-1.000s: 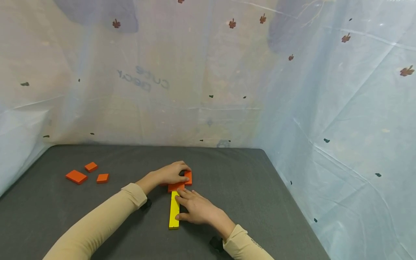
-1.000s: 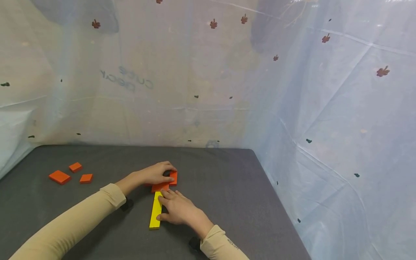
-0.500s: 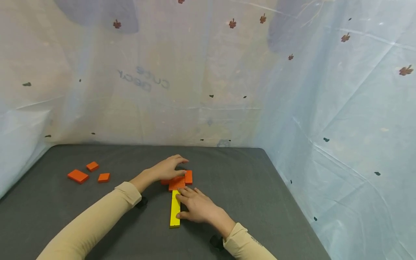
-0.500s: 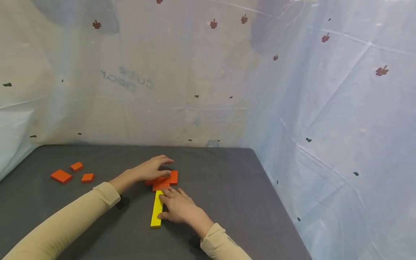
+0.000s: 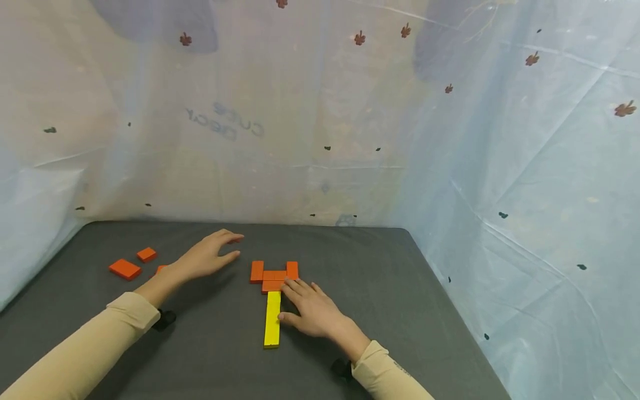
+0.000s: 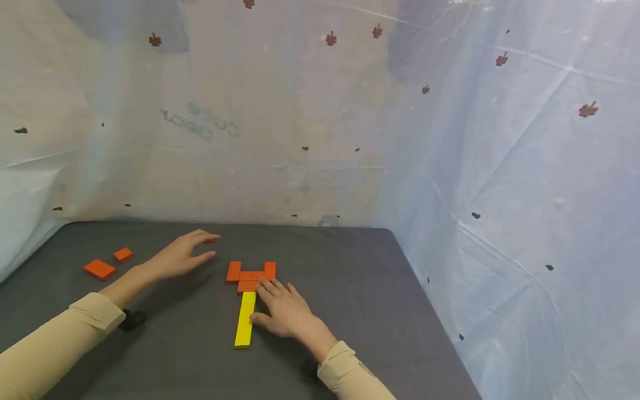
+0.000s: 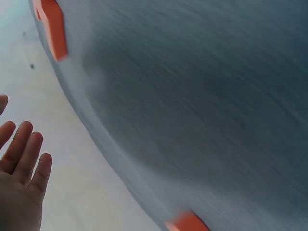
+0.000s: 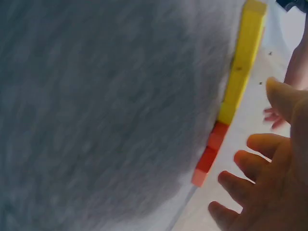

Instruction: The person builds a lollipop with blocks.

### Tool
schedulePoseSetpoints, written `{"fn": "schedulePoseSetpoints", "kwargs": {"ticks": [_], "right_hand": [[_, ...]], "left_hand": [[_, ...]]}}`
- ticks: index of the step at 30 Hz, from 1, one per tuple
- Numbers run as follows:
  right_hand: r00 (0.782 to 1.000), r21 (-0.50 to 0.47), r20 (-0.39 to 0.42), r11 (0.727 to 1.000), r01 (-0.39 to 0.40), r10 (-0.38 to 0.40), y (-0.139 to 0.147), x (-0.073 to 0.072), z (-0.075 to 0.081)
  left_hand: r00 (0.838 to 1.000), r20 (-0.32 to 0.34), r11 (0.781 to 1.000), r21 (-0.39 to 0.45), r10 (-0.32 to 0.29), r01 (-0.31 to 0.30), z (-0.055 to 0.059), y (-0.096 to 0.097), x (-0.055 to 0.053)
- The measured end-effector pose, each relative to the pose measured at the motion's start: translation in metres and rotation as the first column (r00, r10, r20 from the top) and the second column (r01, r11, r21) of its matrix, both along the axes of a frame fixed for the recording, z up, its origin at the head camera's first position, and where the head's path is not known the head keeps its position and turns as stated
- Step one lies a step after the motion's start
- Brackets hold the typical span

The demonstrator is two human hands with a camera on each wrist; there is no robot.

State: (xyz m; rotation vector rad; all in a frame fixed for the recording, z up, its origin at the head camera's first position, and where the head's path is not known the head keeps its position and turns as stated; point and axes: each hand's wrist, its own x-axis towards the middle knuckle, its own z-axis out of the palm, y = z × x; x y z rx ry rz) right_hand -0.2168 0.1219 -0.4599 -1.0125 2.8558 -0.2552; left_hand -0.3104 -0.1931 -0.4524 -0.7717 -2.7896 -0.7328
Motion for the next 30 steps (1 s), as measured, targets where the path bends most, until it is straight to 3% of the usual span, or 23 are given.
{"fn": "schedulePoseSetpoints", "kwargs": {"ticks": [7, 15, 22, 30], "right_hand": [[1.000, -0.038, 0.016, 0.999, -0.016, 0.017, 0.006, -0.009, -0.003], [0.997, 0.003, 0.060, 0.999, -0.040, 0.040, 0.005, -0.013, -0.004], [0.996, 0.048, 0.071, 0.997, -0.058, 0.055, 0.002, -0.013, -0.006], [0.995, 0.060, 0.078, 0.995, -0.074, 0.069, -0.002, -0.015, -0.010]], "left_hand": [[0.996, -0.049, 0.997, -0.029, 0.075, -0.076, -0.011, -0.055, 0.017], [0.991, -0.092, 0.991, -0.086, 0.095, -0.103, -0.016, -0.101, 0.033], [0.994, -0.065, 0.983, -0.160, 0.085, -0.094, -0.019, -0.123, 0.039], [0.993, -0.053, 0.981, -0.160, 0.101, -0.108, -0.022, -0.135, 0.048]]}}
